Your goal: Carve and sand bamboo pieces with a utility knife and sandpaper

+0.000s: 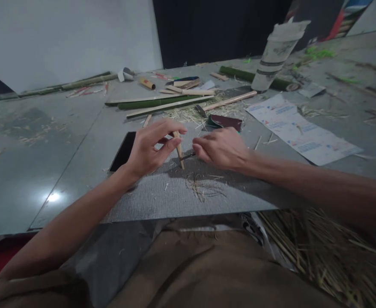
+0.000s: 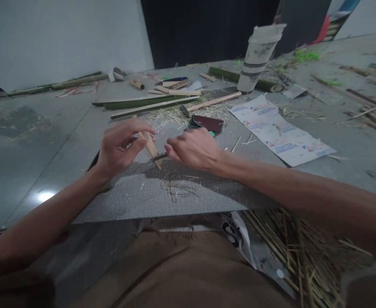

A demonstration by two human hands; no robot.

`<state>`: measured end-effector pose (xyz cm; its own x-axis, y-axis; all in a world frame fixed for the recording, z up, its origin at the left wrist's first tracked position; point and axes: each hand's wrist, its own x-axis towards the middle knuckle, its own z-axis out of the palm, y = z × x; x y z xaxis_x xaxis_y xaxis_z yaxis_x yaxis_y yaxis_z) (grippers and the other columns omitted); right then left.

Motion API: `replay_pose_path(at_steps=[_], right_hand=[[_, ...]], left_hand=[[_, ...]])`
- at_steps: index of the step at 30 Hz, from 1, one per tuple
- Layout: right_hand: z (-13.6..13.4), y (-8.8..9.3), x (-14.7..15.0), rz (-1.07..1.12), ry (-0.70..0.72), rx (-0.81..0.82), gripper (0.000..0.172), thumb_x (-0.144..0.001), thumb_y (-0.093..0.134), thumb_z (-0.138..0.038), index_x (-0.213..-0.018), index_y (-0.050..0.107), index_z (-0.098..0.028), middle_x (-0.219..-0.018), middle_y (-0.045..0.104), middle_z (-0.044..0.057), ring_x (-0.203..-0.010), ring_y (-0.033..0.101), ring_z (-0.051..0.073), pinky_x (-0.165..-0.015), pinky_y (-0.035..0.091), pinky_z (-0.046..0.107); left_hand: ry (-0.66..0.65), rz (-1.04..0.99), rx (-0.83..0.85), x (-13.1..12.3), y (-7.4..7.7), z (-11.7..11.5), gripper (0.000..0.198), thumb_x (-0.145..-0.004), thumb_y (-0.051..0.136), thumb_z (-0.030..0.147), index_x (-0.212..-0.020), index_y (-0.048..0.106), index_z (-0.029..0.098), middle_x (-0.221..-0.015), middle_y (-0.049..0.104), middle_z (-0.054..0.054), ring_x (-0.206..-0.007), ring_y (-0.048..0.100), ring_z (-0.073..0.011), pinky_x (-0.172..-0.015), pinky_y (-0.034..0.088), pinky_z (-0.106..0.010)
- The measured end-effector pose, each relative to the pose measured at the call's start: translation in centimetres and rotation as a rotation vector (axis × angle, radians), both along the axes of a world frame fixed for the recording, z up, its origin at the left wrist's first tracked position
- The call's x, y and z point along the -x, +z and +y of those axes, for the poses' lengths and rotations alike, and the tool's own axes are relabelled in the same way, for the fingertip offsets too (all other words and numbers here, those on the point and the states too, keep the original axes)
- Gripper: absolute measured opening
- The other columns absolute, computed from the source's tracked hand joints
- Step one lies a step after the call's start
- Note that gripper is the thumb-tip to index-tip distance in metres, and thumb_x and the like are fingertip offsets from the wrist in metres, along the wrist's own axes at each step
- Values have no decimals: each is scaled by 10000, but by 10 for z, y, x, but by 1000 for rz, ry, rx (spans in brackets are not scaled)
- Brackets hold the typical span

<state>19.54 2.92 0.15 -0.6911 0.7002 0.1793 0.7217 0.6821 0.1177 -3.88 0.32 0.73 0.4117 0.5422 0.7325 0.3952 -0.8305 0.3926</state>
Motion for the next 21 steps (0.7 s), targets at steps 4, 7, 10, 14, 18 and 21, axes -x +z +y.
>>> replay_pose_path(at_steps=[4, 7, 10, 14, 18, 21], right_hand=[[-2, 4, 3, 41, -22, -31, 546, -1114, 284, -410, -1018, 778, -199, -910, 794, 103, -689, 604, 217, -606, 160, 381], [-3, -4, 5, -14, 27, 4, 508, -1106, 365, -445, -915, 774, -212, -855, 794, 104, -627, 581, 202, -605, 148, 383], [-2, -8, 6, -45, 51, 15, 507, -1102, 387, -461, -880, 768, -211, -828, 791, 99, -606, 578, 200, -602, 146, 379], [0, -7, 6, -23, 0, -16, 522, -1112, 329, -415, -951, 778, -203, -859, 795, 101, -613, 583, 203, -594, 157, 371], [4, -10, 6, -62, 36, 4, 509, -1090, 379, -459, -869, 762, -208, -832, 789, 108, -603, 569, 206, -600, 141, 375], [7, -11, 1, -50, 78, 24, 501, -1083, 370, -469, -859, 738, -214, -807, 767, 98, -606, 552, 208, -606, 136, 376]], left_hand=[[-13, -6, 36, -2, 0, -2, 190, -1061, 621, 338, -1154, 757, 243, -1093, 790, -66, -943, 749, -179, -683, 602, -241], [-15, -31, 69, -3, -1, -1, 222, -1064, 610, 380, -1153, 758, 241, -1088, 782, -75, -917, 740, -186, -668, 595, -260], [-4, -29, 70, -2, -1, 0, 240, -1067, 601, 408, -1155, 760, 250, -1076, 783, -79, -905, 730, -189, -652, 583, -261], [0, -40, 75, 0, -2, 2, 263, -1074, 589, 436, -1164, 759, 258, -1065, 785, -88, -922, 724, -202, -686, 584, -284], [-11, -41, 82, -1, -3, 3, 279, -1070, 596, 459, -1200, 749, 266, -1073, 789, -87, -931, 736, -208, -738, 602, -304], [9, -118, 146, 2, -6, 7, 280, -1065, 609, 466, -1208, 744, 268, -1072, 779, -87, -941, 749, -217, -757, 622, -319]])
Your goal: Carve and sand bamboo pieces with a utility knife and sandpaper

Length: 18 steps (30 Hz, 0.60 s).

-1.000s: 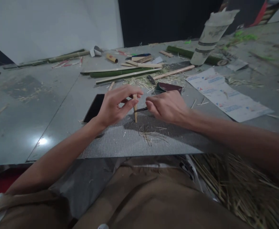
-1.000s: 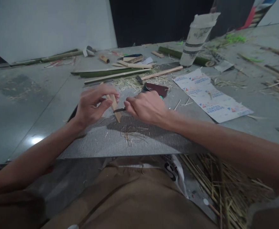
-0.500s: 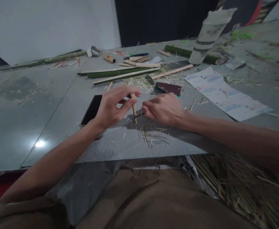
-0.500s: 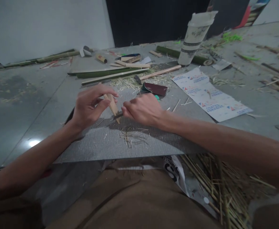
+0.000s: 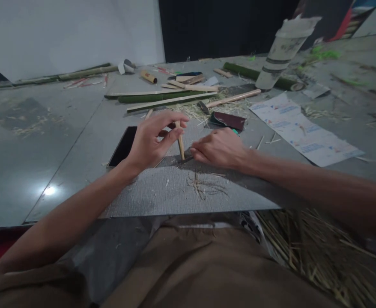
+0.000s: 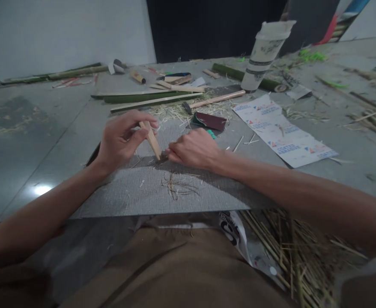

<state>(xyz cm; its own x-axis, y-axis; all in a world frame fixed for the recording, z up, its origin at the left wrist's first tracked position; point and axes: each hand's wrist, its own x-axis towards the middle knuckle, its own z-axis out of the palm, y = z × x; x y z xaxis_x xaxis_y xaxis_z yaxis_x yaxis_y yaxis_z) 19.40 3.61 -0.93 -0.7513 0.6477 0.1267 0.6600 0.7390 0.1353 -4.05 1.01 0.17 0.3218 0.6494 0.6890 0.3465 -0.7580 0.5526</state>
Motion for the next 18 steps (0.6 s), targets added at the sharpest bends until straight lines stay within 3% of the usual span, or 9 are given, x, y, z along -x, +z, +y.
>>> replay_pose_path(at_steps=[6, 10, 14, 18], right_hand=[[7, 12, -18, 416, -55, -27, 565, -1063, 281, -593, -1007, 682, -198, -748, 671, 85, -674, 567, 239, -616, 256, 356], [5, 17, -16, 525, -38, -3, 476, -1028, 429, -640, -940, 644, -224, -737, 644, 56, -671, 554, 226, -634, 316, 345], [2, 15, -13, 514, -14, 28, 411, -1027, 469, -579, -896, 638, -229, -684, 608, 32, -641, 539, 207, -624, 292, 335], [3, 14, -14, 564, 4, 53, 392, -1020, 475, -545, -881, 643, -220, -692, 617, 38, -658, 541, 208, -633, 302, 335]], left_hand=[[15, -432, 250, 15, -15, 26, 331, -1114, 461, 453, -1416, 589, 408, -1198, 741, -65, -956, 740, -223, -802, 642, -399], [42, -645, 501, 9, -26, 29, 372, -1069, 555, 379, -1436, 504, 337, -1000, 687, -42, -784, 658, -165, -681, 570, -321], [10, -666, 621, -6, -20, 13, 517, -1030, 656, 458, -1474, 426, 326, -946, 631, -14, -660, 585, -120, -517, 457, -236], [-24, -619, 656, -15, -10, -1, 432, -1049, 559, 587, -1371, 470, 313, -766, 514, 51, -476, 419, -88, -400, 339, -226]])
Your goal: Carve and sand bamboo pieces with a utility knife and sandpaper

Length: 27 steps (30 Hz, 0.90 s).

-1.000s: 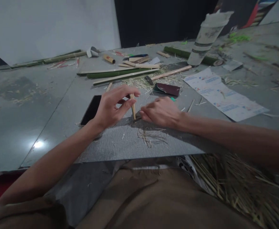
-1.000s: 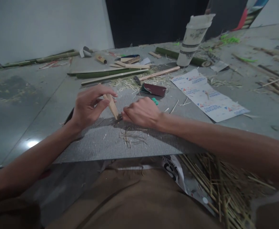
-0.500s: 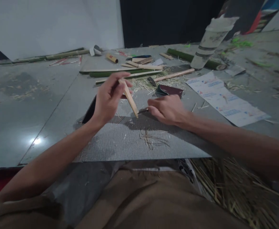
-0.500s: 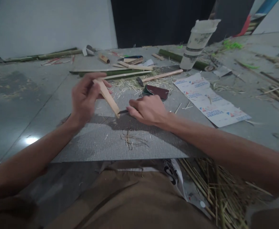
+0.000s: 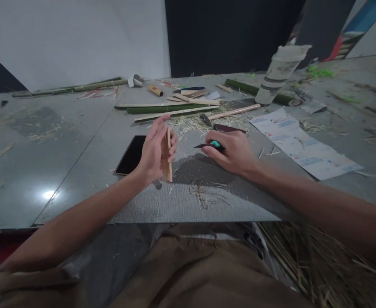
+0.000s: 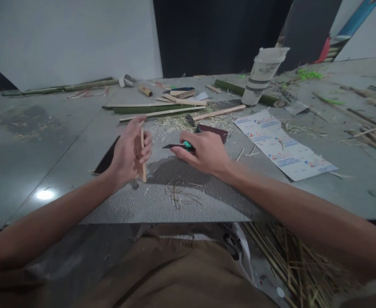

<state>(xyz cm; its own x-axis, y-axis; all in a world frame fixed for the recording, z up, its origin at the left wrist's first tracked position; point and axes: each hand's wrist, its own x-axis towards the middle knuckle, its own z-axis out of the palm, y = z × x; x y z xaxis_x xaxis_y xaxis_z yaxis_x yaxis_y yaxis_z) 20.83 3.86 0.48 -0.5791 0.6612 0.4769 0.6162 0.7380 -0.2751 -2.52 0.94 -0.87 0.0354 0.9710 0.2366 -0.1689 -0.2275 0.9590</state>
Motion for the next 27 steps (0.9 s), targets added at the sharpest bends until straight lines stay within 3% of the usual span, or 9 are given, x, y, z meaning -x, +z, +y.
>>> replay_pose_path(at_steps=[2, 4, 7, 10, 16, 19, 22, 24, 27], right_hand=[[0, 1, -1, 36, 4, 10, 377, -1016, 483, -536, -889, 641, -219, -701, 625, 40, -669, 547, 211, -642, 324, 336], [-2, 2, -1, 73, 5, 15, 355, -1017, 493, -532, -922, 638, -222, -718, 639, 39, -666, 551, 210, -654, 351, 339], [-6, 4, -2, 135, -9, -1, 325, -1028, 505, -526, -988, 633, -230, -762, 664, 37, -677, 568, 207, -676, 387, 341], [-9, 6, -4, 188, -32, -14, 311, -1044, 494, -514, -1004, 628, -237, -770, 658, 27, -663, 567, 195, -675, 403, 333], [-7, 8, -5, 252, -26, 18, 305, -1032, 505, -525, -959, 613, -249, -734, 583, 4, -639, 487, 187, -662, 392, 332], [-8, 9, 0, 281, 23, 93, 260, -998, 575, -495, -945, 631, -247, -756, 558, -8, -692, 460, 186, -686, 391, 333], [-11, 10, 5, 292, 186, 215, 245, -978, 637, -464, -957, 685, -224, -757, 553, -27, -672, 414, 162, -652, 370, 320], [-13, 9, 8, 283, 281, 271, 253, -972, 671, -462, -1005, 716, -215, -782, 592, -28, -657, 398, 150, -637, 369, 314], [-13, 8, 8, 266, 281, 285, 241, -967, 706, -456, -979, 728, -216, -739, 575, -41, -653, 407, 146, -623, 363, 309]], left_hand=[[-24, 46, -17, -3, 0, -3, 443, -1043, 546, 616, -1346, 466, 303, -680, 412, 89, -422, 335, -76, -385, 300, -223], [-70, 71, -43, -6, -2, -5, 504, -988, 666, 523, -1383, 439, 307, -653, 357, 115, -419, 306, -67, -406, 302, -219], [-213, 67, -45, -11, -5, -12, 713, -838, 777, 255, -1446, 408, 313, -692, 422, 117, -466, 350, -69, -447, 342, -224], [-384, 64, 86, -14, -6, -20, 663, -857, 664, 170, -1455, 417, 312, -753, 504, 85, -503, 415, -83, -458, 386, -217], [-441, -45, 203, -19, -7, -22, 334, -1024, 580, 399, -1329, 467, 321, -655, 468, 94, -375, 367, -92, -378, 391, -214], [-482, -123, 249, -20, -6, -19, 393, -1025, 571, 600, -1287, 496, 317, -666, 468, 89, -342, 286, -70, -327, 320, -201], [-544, -116, 317, -19, -5, -19, 514, -976, 534, 757, -1036, 561, 247, -633, 413, 85, -338, 206, -45, -304, 241, -194], [-583, -101, 339, -18, -5, -21, 596, -956, 494, 821, -910, 533, 228, -618, 388, 83, -343, 180, -34, -308, 214, -191], [-629, -100, 337, -17, -7, -23, 611, -959, 465, 839, -927, 528, 232, -635, 408, 77, -355, 183, -30, -328, 221, -187]])
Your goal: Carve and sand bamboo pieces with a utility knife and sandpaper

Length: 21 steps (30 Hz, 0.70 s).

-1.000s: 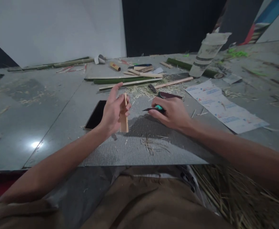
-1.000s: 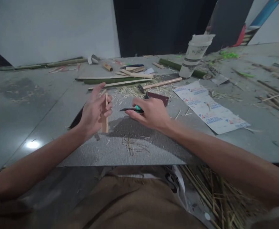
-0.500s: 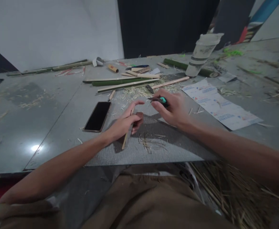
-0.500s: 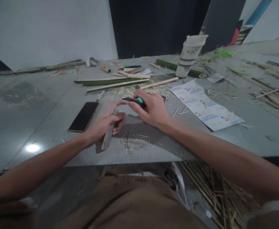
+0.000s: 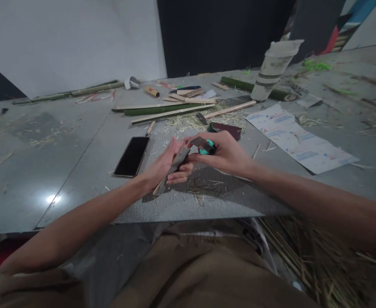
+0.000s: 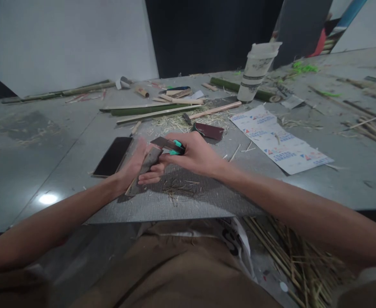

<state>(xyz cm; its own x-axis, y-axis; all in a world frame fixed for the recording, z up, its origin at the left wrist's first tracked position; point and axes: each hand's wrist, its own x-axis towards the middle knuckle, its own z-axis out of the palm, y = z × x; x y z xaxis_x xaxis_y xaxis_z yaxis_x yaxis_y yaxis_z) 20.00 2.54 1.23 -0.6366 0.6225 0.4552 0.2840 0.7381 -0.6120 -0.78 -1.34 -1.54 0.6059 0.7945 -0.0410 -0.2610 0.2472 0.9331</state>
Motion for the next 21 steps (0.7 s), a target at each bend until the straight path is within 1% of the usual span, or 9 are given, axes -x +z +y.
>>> replay_pose_path(at_steps=[2, 4, 7, 9, 11, 14, 17, 19, 21], right_hand=[[3, -1, -2, -5, 6, 12, 231, -963, 720, -445, -927, 728, -217, -706, 552, -47, -656, 434, 146, -619, 361, 308], [8, 0, -5, 9, 8, 39, 221, -957, 732, -436, -915, 734, -219, -717, 574, -43, -656, 461, 146, -623, 370, 311], [16, 3, -11, 85, -58, 92, 202, -926, 766, -419, -901, 741, -221, -715, 587, -37, -639, 481, 149, -619, 383, 319], [21, 5, -13, 148, -83, 126, 193, -914, 779, -404, -882, 735, -219, -694, 577, -36, -624, 490, 149, -611, 391, 321], [24, 3, -14, 185, -69, 121, 195, -917, 779, -395, -853, 724, -220, -664, 544, -42, -604, 476, 143, -594, 384, 315], [26, -2, -13, 195, -40, 56, 200, -924, 786, -390, -836, 715, -226, -636, 486, -55, -577, 422, 128, -568, 349, 302], [25, -6, -13, 182, -27, 20, 172, -931, 792, -386, -880, 730, -234, -661, 504, -54, -580, 404, 123, -568, 343, 297], [24, -6, -14, 167, -20, 5, 177, -932, 795, -402, -895, 741, -238, -692, 545, -45, -594, 420, 125, -572, 347, 297], [22, -4, -15, 136, -13, -10, 193, -932, 795, -425, -901, 754, -239, -719, 589, -35, -606, 440, 129, -575, 354, 298]], left_hand=[[-9, 3, -22, -1, -1, -1, 604, -963, 440, 846, -985, 525, 249, -642, 437, 75, -353, 187, -37, -334, 227, -194], [-10, 20, -74, -2, -1, -1, 589, -969, 434, 843, -1043, 518, 265, -659, 478, 70, -356, 196, -46, -340, 231, -202], [-1, 78, -146, -2, 1, 0, 483, -981, 589, 724, -1157, 523, 279, -709, 515, 71, -390, 220, -50, -367, 236, -204], [11, 172, -164, 0, 2, -1, 441, -969, 714, 579, -1241, 538, 280, -648, 455, 98, -402, 239, -59, -387, 227, -203], [29, 292, -170, 2, 3, -2, 431, -955, 757, 499, -1271, 576, 268, -568, 355, 123, -399, 244, -70, -393, 204, -205], [49, 408, -157, 6, 4, -4, 360, -959, 744, 508, -1184, 635, 249, -541, 324, 123, -407, 234, -73, -394, 187, -209], [-2, 441, -150, 8, 6, -4, 287, -966, 736, 493, -1032, 630, 234, -532, 348, 111, -427, 260, -75, -411, 223, -208], [-64, 400, -137, 8, 7, -3, 267, -964, 750, 456, -979, 619, 224, -567, 385, 96, -458, 315, -76, -443, 297, -207], [-100, 287, -100, 7, 7, -2, 252, -963, 761, 416, -960, 606, 218, -624, 414, 84, -486, 349, -71, -476, 356, -207]])
